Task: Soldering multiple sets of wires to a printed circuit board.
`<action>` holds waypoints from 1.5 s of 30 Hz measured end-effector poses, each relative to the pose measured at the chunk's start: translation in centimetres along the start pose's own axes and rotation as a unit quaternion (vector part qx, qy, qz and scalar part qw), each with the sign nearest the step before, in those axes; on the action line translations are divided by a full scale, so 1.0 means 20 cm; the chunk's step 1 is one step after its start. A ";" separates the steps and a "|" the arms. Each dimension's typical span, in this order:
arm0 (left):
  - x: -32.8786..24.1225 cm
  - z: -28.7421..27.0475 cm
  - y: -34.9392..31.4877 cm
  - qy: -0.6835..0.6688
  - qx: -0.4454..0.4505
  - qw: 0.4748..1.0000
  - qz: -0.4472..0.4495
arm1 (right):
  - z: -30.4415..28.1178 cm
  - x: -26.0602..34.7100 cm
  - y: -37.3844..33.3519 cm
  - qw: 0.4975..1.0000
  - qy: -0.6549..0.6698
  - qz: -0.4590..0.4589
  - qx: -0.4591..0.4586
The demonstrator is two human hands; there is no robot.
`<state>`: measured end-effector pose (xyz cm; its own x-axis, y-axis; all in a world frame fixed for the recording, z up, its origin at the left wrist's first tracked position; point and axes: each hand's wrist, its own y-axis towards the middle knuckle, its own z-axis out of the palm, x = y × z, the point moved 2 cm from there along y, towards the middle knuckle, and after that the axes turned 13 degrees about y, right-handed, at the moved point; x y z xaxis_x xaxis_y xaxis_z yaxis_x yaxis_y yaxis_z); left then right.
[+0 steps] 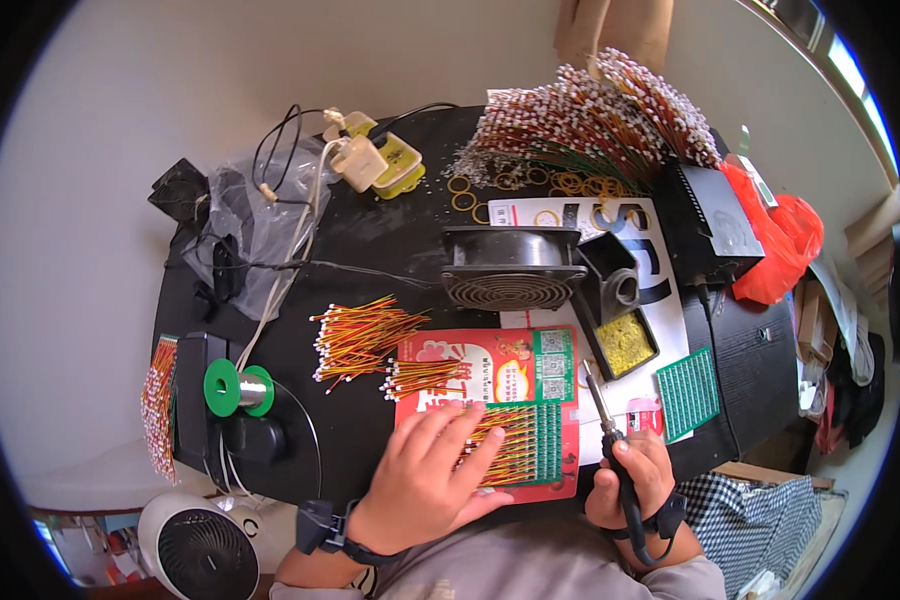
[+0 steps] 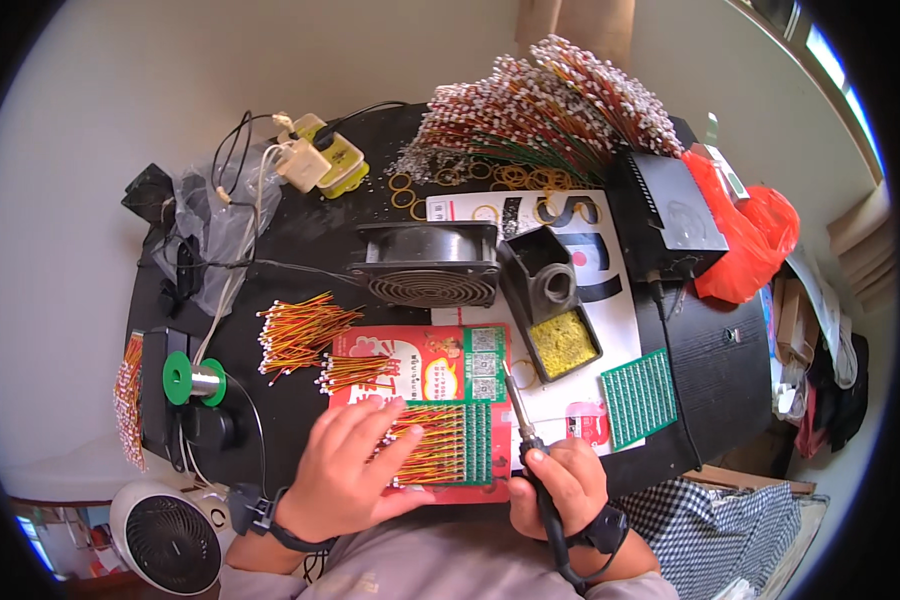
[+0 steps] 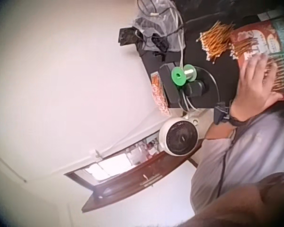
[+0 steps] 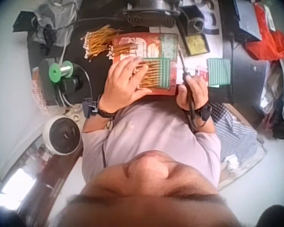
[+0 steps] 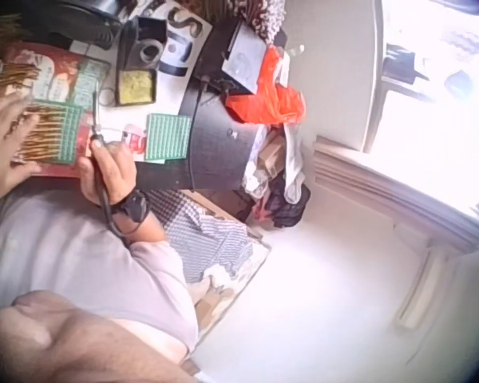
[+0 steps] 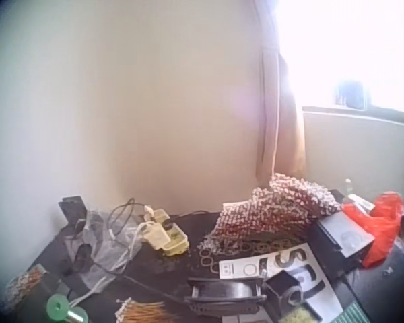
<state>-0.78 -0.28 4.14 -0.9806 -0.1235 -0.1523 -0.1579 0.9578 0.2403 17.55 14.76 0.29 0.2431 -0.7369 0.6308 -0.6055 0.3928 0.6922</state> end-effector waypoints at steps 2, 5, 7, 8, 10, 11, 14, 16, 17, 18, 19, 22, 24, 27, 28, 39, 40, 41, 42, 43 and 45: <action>0.07 -0.04 -0.01 0.033 -0.032 0.998 -0.042 | 0.00 0.00 -0.01 1.000 -0.003 0.003 0.005; 0.21 -0.05 -0.02 0.045 -0.052 0.994 -0.088 | 0.01 0.00 0.00 1.000 -0.010 -0.002 0.010; 0.21 -0.06 -0.01 0.028 -0.028 0.997 -0.060 | 0.01 0.00 0.01 1.000 -0.012 -0.008 0.010; 0.17 -0.06 0.00 0.001 -0.011 0.999 -0.042 | 0.01 0.01 0.01 1.000 -0.015 -0.008 0.012; 0.07 -0.03 0.02 -0.023 0.022 0.999 0.004 | 0.01 0.01 0.00 1.000 -0.023 -0.006 0.006; 0.02 0.01 0.02 -0.043 0.050 0.998 0.018 | 0.02 0.02 0.00 1.000 -0.026 -0.003 -0.001; -0.03 0.10 0.02 -0.009 0.059 0.997 0.045 | 0.02 0.03 0.01 0.999 -0.036 0.001 -0.033; -0.04 0.14 0.01 -0.031 0.065 0.996 0.043 | 0.03 0.03 0.01 0.999 -0.038 0.003 -0.034; -0.05 0.14 0.02 -0.045 0.065 0.996 0.038 | 0.03 0.03 0.00 0.999 -0.035 0.002 -0.030; -0.05 0.14 0.02 -0.057 0.066 0.996 0.033 | 0.02 0.02 0.00 0.999 -0.033 -0.002 -0.028; -0.05 0.13 0.02 -0.069 0.067 0.995 0.027 | 0.02 0.02 0.00 0.999 -0.030 -0.003 -0.025; -0.06 0.11 0.04 -0.083 0.050 0.995 0.037 | -0.01 0.02 -0.01 0.999 -0.021 -0.011 -0.022; -0.07 0.06 0.05 -0.067 0.041 0.996 0.042 | -0.01 0.02 -0.02 0.999 -0.012 -0.019 -0.029; -0.05 -0.14 0.10 -0.056 0.005 0.998 0.040 | -0.03 0.01 -0.03 0.998 -0.011 -0.036 -0.042; -0.04 -0.21 0.14 -0.044 -0.039 0.998 0.033 | -0.03 0.01 -0.04 0.998 -0.015 -0.039 -0.051; 0.22 -0.26 0.79 0.014 -0.066 0.990 0.127 | -0.04 -0.01 -0.06 0.996 0.016 -0.041 -0.082; 0.23 -0.23 0.82 0.019 -0.055 0.990 0.130 | -0.05 -0.01 -0.06 0.995 0.017 -0.039 -0.085; 0.24 -0.21 0.84 0.024 -0.044 0.990 0.133 | -0.05 -0.01 -0.06 0.995 0.019 -0.037 -0.089; 0.24 -0.19 0.86 0.033 -0.035 0.990 0.134 | -0.06 -0.01 -0.07 0.994 0.017 -0.037 -0.101; 0.24 -0.18 0.86 0.022 -0.021 0.990 0.134 | -0.08 -0.01 -0.07 0.993 0.010 -0.040 -0.114; 0.25 -0.18 0.87 -0.001 0.006 0.991 0.134 | -0.11 0.00 -0.07 0.989 -0.002 -0.043 -0.142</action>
<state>-8.82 14.89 11.06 -0.9869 0.1356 -0.0872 0.1088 0.9595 0.2600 20.05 15.38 0.02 0.2808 -0.7768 0.5637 -0.3450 0.4664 0.8145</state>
